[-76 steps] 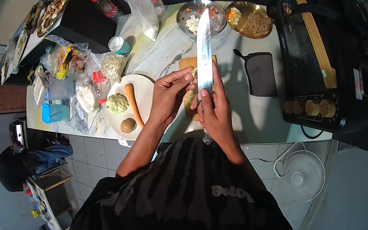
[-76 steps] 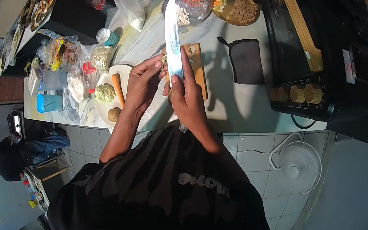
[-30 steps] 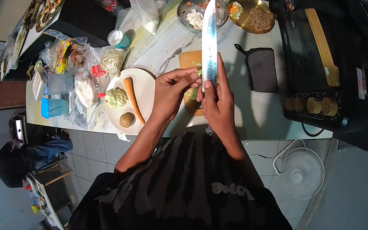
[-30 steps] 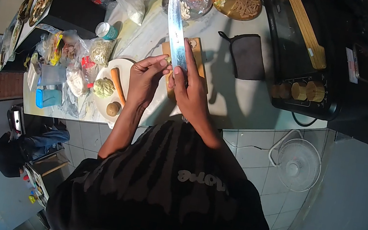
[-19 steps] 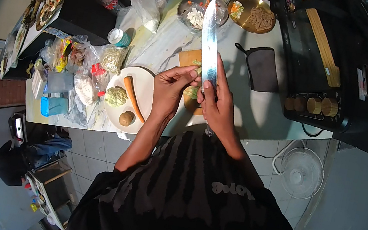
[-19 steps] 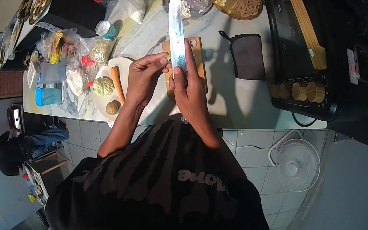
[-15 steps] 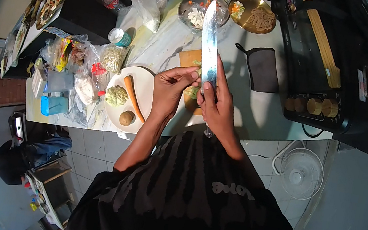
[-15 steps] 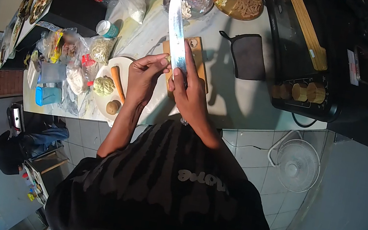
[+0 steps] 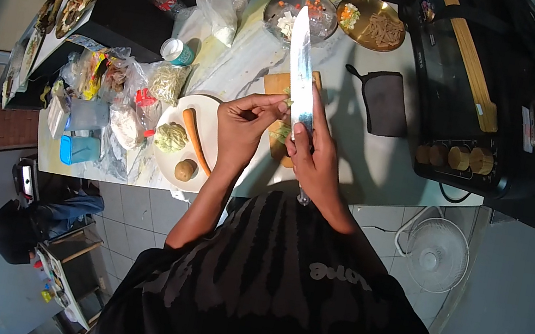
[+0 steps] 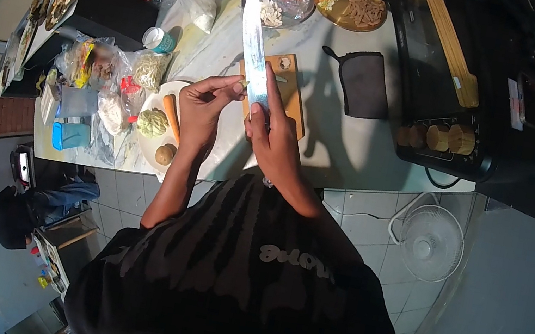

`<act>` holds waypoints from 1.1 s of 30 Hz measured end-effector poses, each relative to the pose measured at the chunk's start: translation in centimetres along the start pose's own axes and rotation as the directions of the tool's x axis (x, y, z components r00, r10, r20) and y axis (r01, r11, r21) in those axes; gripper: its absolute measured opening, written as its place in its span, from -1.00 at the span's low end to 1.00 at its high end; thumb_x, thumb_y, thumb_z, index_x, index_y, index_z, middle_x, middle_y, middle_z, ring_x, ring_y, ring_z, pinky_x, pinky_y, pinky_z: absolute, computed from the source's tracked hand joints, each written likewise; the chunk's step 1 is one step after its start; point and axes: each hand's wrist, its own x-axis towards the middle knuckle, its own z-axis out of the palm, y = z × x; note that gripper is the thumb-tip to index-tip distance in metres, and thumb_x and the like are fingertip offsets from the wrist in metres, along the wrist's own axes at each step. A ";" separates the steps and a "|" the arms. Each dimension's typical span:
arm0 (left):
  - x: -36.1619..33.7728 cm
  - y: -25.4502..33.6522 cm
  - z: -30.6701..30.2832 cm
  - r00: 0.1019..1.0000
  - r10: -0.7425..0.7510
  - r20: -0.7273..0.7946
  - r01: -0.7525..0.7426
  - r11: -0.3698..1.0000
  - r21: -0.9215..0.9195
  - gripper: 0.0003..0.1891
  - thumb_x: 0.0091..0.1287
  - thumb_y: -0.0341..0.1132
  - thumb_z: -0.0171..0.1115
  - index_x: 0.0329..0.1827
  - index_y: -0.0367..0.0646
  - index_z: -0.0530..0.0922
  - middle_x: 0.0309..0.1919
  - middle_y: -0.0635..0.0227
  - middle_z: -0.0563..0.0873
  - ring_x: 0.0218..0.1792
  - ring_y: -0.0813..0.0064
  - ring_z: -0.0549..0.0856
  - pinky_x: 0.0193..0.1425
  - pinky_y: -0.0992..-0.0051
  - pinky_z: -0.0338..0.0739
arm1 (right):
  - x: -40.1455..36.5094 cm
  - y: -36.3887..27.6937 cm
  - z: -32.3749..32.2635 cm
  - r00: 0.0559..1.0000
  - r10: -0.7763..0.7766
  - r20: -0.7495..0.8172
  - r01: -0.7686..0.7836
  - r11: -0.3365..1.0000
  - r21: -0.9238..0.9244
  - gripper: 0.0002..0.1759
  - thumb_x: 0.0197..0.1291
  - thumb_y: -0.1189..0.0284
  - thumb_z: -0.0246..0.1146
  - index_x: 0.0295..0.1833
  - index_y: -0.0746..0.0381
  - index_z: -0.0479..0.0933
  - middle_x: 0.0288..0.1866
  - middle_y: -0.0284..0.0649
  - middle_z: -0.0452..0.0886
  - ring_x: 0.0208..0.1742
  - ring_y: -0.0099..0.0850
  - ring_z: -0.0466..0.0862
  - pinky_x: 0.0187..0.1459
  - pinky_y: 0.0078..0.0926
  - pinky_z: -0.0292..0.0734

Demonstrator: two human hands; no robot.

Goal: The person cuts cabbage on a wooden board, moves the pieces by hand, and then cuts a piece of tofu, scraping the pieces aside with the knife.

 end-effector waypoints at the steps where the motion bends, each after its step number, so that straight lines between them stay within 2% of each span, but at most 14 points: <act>1: -0.1 0.1 0.0 1.000 0.005 0.024 -0.006 0.999 0.033 -0.80 0.36 -0.55 0.41 0.01 -0.39 0.75 -0.26 0.21 0.84 -0.25 0.60 0.77 -0.02 0.57 0.66 | 0.1 -0.1 0.0 1.000 0.000 0.003 0.000 1.000 0.000 -0.32 0.60 0.42 0.00 0.73 0.10 -0.02 -0.48 -0.36 0.41 -0.48 -0.60 0.38 -0.38 -0.57 0.37; 4: -0.4 0.1 0.0 0.999 0.009 0.047 -0.012 0.998 0.060 -0.80 0.35 -0.57 0.41 0.02 -0.38 0.76 -0.25 0.22 0.84 -0.25 0.62 0.76 -0.03 0.59 0.66 | 0.6 -0.9 0.0 1.000 0.027 -0.011 -0.026 0.996 0.080 -0.31 0.60 0.42 0.01 0.73 0.10 -0.04 -0.49 -0.36 0.42 -0.48 -0.61 0.37 -0.38 -0.58 0.36; 7: -0.4 0.4 -0.1 0.999 0.003 0.049 -0.005 0.999 0.045 -0.80 0.35 -0.56 0.42 0.02 -0.38 0.76 -0.24 0.23 0.84 -0.25 0.63 0.76 -0.04 0.60 0.65 | 0.6 -1.1 0.0 0.999 0.049 0.011 -0.050 0.997 0.054 -0.30 0.60 0.41 0.00 0.73 0.10 -0.05 -0.48 -0.37 0.42 -0.47 -0.63 0.37 -0.39 -0.59 0.35; 13: -0.6 0.3 -0.3 0.994 -0.060 0.087 0.057 0.998 0.039 -0.79 0.35 -0.54 0.43 0.02 -0.37 0.76 -0.23 0.22 0.85 -0.24 0.62 0.76 -0.03 0.59 0.67 | 0.9 -0.3 0.1 1.000 -0.014 -0.021 0.015 0.999 0.052 -0.31 0.61 0.38 0.00 0.73 0.13 -0.05 -0.44 -0.37 0.43 -0.46 -0.62 0.37 -0.38 -0.59 0.36; 15: -0.5 0.4 -0.3 0.992 -0.080 0.097 0.078 0.997 0.029 -0.79 0.35 -0.54 0.42 0.03 -0.37 0.76 -0.23 0.22 0.85 -0.24 0.61 0.77 -0.03 0.59 0.67 | 0.8 -0.2 0.0 1.000 -0.026 -0.013 0.025 1.000 -0.015 -0.31 0.61 0.39 0.00 0.73 0.15 -0.06 -0.44 -0.36 0.44 -0.46 -0.61 0.38 -0.37 -0.58 0.37; 19: -0.6 0.6 0.1 0.991 -0.113 0.070 0.111 0.993 0.034 -0.78 0.33 -0.53 0.44 0.02 -0.34 0.77 -0.22 0.20 0.85 -0.24 0.57 0.78 -0.02 0.56 0.68 | 0.7 0.3 0.1 1.000 -0.020 -0.008 0.021 0.999 0.027 -0.30 0.61 0.37 0.01 0.73 0.14 -0.06 -0.44 -0.35 0.46 -0.46 -0.60 0.41 -0.37 -0.58 0.39; 22: -1.0 0.8 0.5 0.990 -0.127 0.055 0.125 0.991 0.036 -0.78 0.32 -0.51 0.45 0.01 -0.31 0.77 -0.20 0.20 0.85 -0.21 0.54 0.78 0.00 0.54 0.66 | 1.1 0.4 0.2 0.998 -0.037 -0.041 0.035 0.998 -0.049 -0.29 0.60 0.36 0.01 0.73 0.14 -0.06 -0.45 -0.34 0.48 -0.46 -0.61 0.43 -0.38 -0.58 0.39; 24: -1.1 0.9 0.5 0.994 -0.108 0.035 0.106 0.992 0.064 -0.78 0.34 -0.50 0.45 0.02 -0.31 0.77 -0.19 0.22 0.85 -0.20 0.56 0.77 0.01 0.55 0.65 | 1.1 0.1 0.4 0.999 0.011 -0.043 -0.008 0.998 0.066 -0.32 0.61 0.45 -0.02 0.73 0.15 -0.06 0.02 -0.36 0.51 -0.38 -0.72 0.32 -0.39 -0.74 0.31; 25: -0.9 0.8 0.3 0.991 -0.120 0.051 0.118 0.992 0.044 -0.78 0.36 -0.48 0.44 0.03 -0.32 0.77 -0.21 0.24 0.85 -0.23 0.59 0.76 -0.02 0.56 0.64 | 1.2 0.1 0.3 0.999 0.008 -0.042 -0.005 0.998 0.065 -0.32 0.61 0.45 -0.02 0.73 0.15 -0.06 0.02 -0.36 0.51 -0.38 -0.72 0.32 -0.39 -0.74 0.31; 27: -0.7 0.6 -0.4 0.988 -0.136 0.069 0.134 0.991 0.024 -0.78 0.38 -0.46 0.43 0.04 -0.32 0.77 -0.22 0.27 0.84 -0.25 0.62 0.75 -0.06 0.57 0.64 | 1.1 0.2 0.2 0.999 0.005 -0.046 -0.003 0.999 0.044 -0.29 0.60 0.35 0.01 0.73 0.13 -0.08 -0.46 -0.35 0.48 -0.48 -0.61 0.42 -0.42 -0.58 0.37; 29: 0.0 0.1 -1.5 0.967 -0.168 0.192 0.179 0.983 -0.041 -0.78 0.38 -0.43 0.43 0.04 -0.30 0.78 -0.23 0.31 0.85 -0.26 0.64 0.72 -0.12 0.60 0.58 | 1.0 0.4 0.1 1.000 -0.006 -0.026 0.007 0.999 0.038 -0.29 0.61 0.34 0.01 0.73 0.13 -0.08 -0.46 -0.36 0.47 -0.48 -0.62 0.41 -0.42 -0.58 0.36; 30: 0.2 0.0 -1.9 0.967 -0.169 0.190 0.180 0.983 -0.042 -0.78 0.38 -0.43 0.43 0.04 -0.30 0.78 -0.23 0.31 0.85 -0.26 0.64 0.72 -0.12 0.60 0.58 | 1.0 0.4 0.2 1.000 -0.018 -0.007 0.018 0.999 0.032 -0.28 0.61 0.32 0.01 0.73 0.13 -0.08 -0.46 -0.36 0.46 -0.49 -0.62 0.39 -0.43 -0.58 0.35; 31: 0.3 -0.1 -2.2 0.950 -0.225 0.216 0.243 0.968 -0.058 -0.78 0.37 -0.42 0.44 0.03 -0.29 0.78 -0.24 0.32 0.84 -0.27 0.65 0.71 -0.13 0.60 0.56 | 0.9 0.1 0.1 1.000 -0.016 -0.006 0.016 0.999 0.032 -0.28 0.61 0.32 0.01 0.73 0.13 -0.08 -0.46 -0.36 0.46 -0.49 -0.62 0.39 -0.43 -0.58 0.35; 33: 0.3 -0.2 -2.3 0.929 -0.280 0.241 0.305 0.950 -0.072 -0.78 0.36 -0.42 0.45 0.02 -0.27 0.79 -0.25 0.33 0.84 -0.28 0.66 0.70 -0.15 0.60 0.54 | 0.7 -0.6 0.2 0.999 0.047 0.006 -0.047 0.999 0.019 -0.29 0.62 0.32 -0.01 0.73 0.14 -0.09 -0.45 -0.35 0.45 -0.48 -0.61 0.38 -0.43 -0.57 0.33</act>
